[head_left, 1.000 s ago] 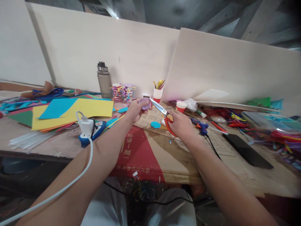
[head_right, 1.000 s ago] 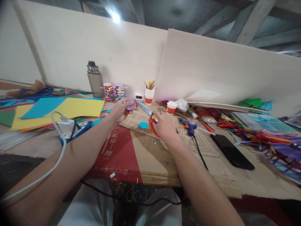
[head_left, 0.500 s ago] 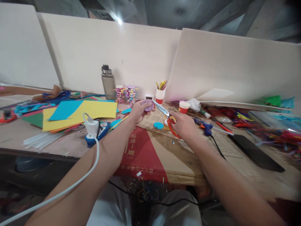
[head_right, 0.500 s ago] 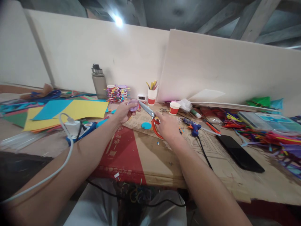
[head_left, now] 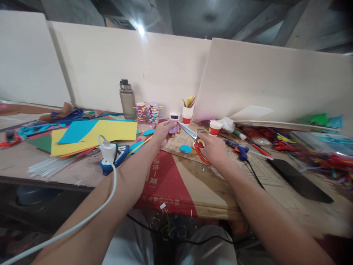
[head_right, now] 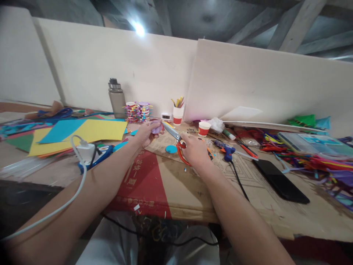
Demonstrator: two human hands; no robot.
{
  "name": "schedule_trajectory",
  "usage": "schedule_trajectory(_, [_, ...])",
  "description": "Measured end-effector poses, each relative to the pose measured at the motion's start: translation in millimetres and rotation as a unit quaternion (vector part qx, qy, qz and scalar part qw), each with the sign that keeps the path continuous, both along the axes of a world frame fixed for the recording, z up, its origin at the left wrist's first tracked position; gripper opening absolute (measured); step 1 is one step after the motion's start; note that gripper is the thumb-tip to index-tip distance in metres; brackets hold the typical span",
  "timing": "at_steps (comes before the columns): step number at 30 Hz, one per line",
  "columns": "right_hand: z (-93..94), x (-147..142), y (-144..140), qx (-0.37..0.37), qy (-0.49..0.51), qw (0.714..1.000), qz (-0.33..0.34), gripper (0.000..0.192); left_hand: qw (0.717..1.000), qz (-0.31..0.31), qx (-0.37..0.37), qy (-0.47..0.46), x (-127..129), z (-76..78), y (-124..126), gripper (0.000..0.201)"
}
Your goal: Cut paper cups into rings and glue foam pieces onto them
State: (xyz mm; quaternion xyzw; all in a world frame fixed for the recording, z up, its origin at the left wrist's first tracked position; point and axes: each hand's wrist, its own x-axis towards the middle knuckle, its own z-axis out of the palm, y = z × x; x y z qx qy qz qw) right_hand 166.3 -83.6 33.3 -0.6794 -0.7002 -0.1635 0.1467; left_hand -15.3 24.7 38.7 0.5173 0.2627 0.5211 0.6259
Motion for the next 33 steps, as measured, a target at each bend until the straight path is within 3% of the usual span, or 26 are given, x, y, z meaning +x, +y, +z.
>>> schedule_trajectory(16, [-1.2, -3, 1, -0.028, 0.015, 0.999, 0.008, 0.037, 0.998, 0.043, -0.055, -0.006, 4, -6.7, 2, 0.01])
schedule_trajectory(33, [-4.0, -5, 1, -0.05, 0.004, 0.999, -0.006, 0.033, 0.994, 0.053, -0.088, -0.022, 7, -19.4, 8, 0.01])
